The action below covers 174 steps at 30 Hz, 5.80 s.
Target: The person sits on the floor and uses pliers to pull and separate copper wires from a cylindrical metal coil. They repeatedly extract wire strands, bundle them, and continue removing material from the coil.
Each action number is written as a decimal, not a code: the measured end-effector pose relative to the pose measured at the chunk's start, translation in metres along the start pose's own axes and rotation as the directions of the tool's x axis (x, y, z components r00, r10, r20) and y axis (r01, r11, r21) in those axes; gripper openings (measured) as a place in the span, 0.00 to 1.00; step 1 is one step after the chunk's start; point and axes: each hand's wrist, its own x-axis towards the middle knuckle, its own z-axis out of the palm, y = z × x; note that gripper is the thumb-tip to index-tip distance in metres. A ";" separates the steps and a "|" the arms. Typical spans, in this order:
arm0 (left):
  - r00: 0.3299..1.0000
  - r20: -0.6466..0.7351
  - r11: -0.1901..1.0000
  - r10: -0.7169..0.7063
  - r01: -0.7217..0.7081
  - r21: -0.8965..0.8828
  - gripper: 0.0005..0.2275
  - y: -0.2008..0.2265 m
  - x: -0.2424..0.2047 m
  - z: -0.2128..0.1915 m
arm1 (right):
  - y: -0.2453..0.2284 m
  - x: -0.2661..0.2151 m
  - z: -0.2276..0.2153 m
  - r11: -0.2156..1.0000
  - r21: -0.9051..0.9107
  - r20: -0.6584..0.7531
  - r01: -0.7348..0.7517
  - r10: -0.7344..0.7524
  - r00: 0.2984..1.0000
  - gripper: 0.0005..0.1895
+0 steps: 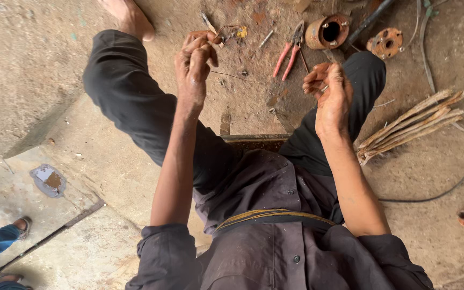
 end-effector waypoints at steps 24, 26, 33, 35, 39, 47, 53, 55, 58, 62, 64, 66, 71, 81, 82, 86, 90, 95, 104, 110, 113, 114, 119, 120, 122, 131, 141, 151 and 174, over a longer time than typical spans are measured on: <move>0.831 0.465 0.845 -0.306 0.012 0.534 0.20 0.100 0.023 -0.013 | -0.104 0.012 0.052 0.726 0.674 0.405 -0.134 -0.211 0.890 0.52; 0.813 0.464 0.785 -0.351 -0.015 0.620 0.21 0.099 0.028 -0.009 | -0.151 -0.006 0.049 0.554 0.778 0.553 -0.296 -0.381 0.741 0.54; 0.816 0.501 0.837 -0.288 -0.040 0.546 0.20 0.078 0.034 0.039 | -0.185 -0.002 0.057 0.678 0.710 0.616 -0.190 -0.468 0.634 0.48; 0.813 0.477 0.801 -0.336 -0.020 0.598 0.20 0.077 0.029 0.050 | -0.169 0.006 0.067 0.831 0.556 0.434 0.003 -0.294 0.851 0.50; 0.782 0.467 0.847 -0.413 0.141 0.512 0.20 0.075 0.017 0.066 | -0.117 0.038 0.087 0.762 -0.425 0.223 0.489 -0.436 0.872 0.12; 0.829 0.476 0.941 -0.294 0.162 0.297 0.17 0.057 0.020 0.092 | -0.014 0.094 0.077 0.203 -0.818 0.341 0.538 -0.582 0.738 0.09; 0.885 0.245 0.858 -0.395 0.261 0.442 0.19 0.058 0.034 0.084 | -0.002 0.115 0.075 -0.019 -0.822 0.422 0.569 -0.691 0.587 0.03; 0.919 0.213 0.846 -0.332 0.190 0.498 0.20 0.048 0.036 0.080 | 0.008 0.112 0.069 0.042 -0.811 0.410 0.583 -0.670 0.619 0.05; 0.949 0.190 0.826 -0.252 0.109 0.554 0.20 0.047 0.048 0.086 | 0.008 0.120 0.068 0.102 -0.818 0.389 0.567 -0.627 0.674 0.05; 0.945 0.196 0.812 -0.262 0.106 0.574 0.21 0.056 0.050 0.095 | 0.008 0.124 0.069 0.076 -0.832 0.411 0.550 -0.582 0.702 0.08; 0.934 0.181 0.803 -0.308 0.153 0.576 0.21 0.061 0.047 0.095 | 0.012 0.121 0.069 0.013 -0.840 0.425 0.542 -0.603 0.675 0.07; 0.921 0.155 0.797 -0.357 0.214 0.565 0.20 0.067 0.047 0.094 | 0.015 0.121 0.067 0.003 -0.841 0.428 0.541 -0.607 0.669 0.10; 0.946 0.151 0.841 -0.288 0.174 0.512 0.20 0.075 0.049 0.094 | 0.011 0.125 0.057 0.050 -0.843 0.416 0.536 -0.572 0.707 0.17; 0.980 0.130 0.882 -0.149 0.073 0.465 0.22 0.053 0.055 0.091 | -0.006 0.117 0.066 -0.007 -0.807 0.465 0.591 -0.626 0.626 0.07; 0.979 0.106 0.875 -0.174 0.104 0.473 0.22 0.049 0.057 0.092 | -0.006 0.117 0.067 0.016 -0.826 0.449 0.564 -0.587 0.674 0.05; 0.958 0.031 0.841 -0.284 0.233 0.488 0.20 0.039 0.062 0.101 | 0.000 0.121 0.068 0.017 -0.815 0.456 0.580 -0.599 0.658 0.04; 0.945 0.005 0.821 -0.326 0.280 0.498 0.17 0.035 0.068 0.115 | 0.002 0.127 0.061 0.014 -0.839 0.452 0.543 -0.538 0.712 0.07; 0.955 0.002 0.792 -0.298 0.246 0.558 0.21 0.023 0.081 0.128 | -0.003 0.127 0.061 -0.004 -0.788 0.506 0.615 -0.574 0.644 0.06; 0.970 0.057 0.828 -0.237 0.171 0.534 0.19 0.000 0.086 0.149 | 0.003 0.129 0.048 0.044 -0.844 0.460 0.535 -0.456 0.762 0.14; 0.998 -0.044 0.870 -0.048 0.064 0.489 0.15 -0.003 0.081 0.145 | 0.003 0.126 0.057 -0.083 -0.818 0.508 0.569 -0.567 0.648 0.14; 0.995 -0.030 0.835 0.093 -0.061 0.547 0.07 -0.015 0.087 0.144 | -0.011 0.115 0.070 0.166 -0.880 0.328 0.444 -0.464 0.823 0.11; 0.990 -0.058 0.844 0.130 -0.080 0.530 0.08 -0.014 0.090 0.147 | -0.019 0.113 0.078 0.173 -0.843 0.351 0.509 -0.538 0.766 0.11; 0.998 -0.055 0.854 0.037 -0.003 0.520 0.20 -0.014 0.084 0.144 | -0.031 0.096 0.099 0.239 -0.835 0.285 0.496 -0.583 0.761 0.09; 0.997 -0.075 0.861 0.015 0.025 0.508 0.20 -0.015 0.083 0.146 | -0.026 0.096 0.097 0.228 -0.866 0.267 0.444 -0.540 0.798 0.09; 0.994 -0.105 0.871 -0.018 0.067 0.487 0.19 -0.011 0.091 0.150 | -0.016 0.097 0.090 0.191 -0.869 0.294 0.456 -0.540 0.788 0.08; 0.995 -0.085 0.870 -0.044 0.080 0.486 0.12 0.008 0.078 0.151 | 0.006 0.078 0.070 0.289 -0.913 0.138 0.289 -0.447 0.884 0.18; 0.993 -0.107 0.863 0.057 0.004 0.505 0.12 -0.004 0.080 0.150 | 0.007 0.021 0.059 0.121 -0.896 0.284 0.427 -0.581 0.762 0.18; 0.998 -0.048 0.851 -0.032 0.052 0.523 0.16 -0.016 0.084 0.148 | 0.032 -0.010 0.027 0.146 -0.936 0.201 0.319 -0.522 0.829 0.16; 0.981 0.007 0.845 -0.196 0.165 0.509 0.12 -0.005 0.094 0.152 | -0.011 -0.090 0.036 0.121 -0.962 0.161 0.246 -0.475 0.865 0.12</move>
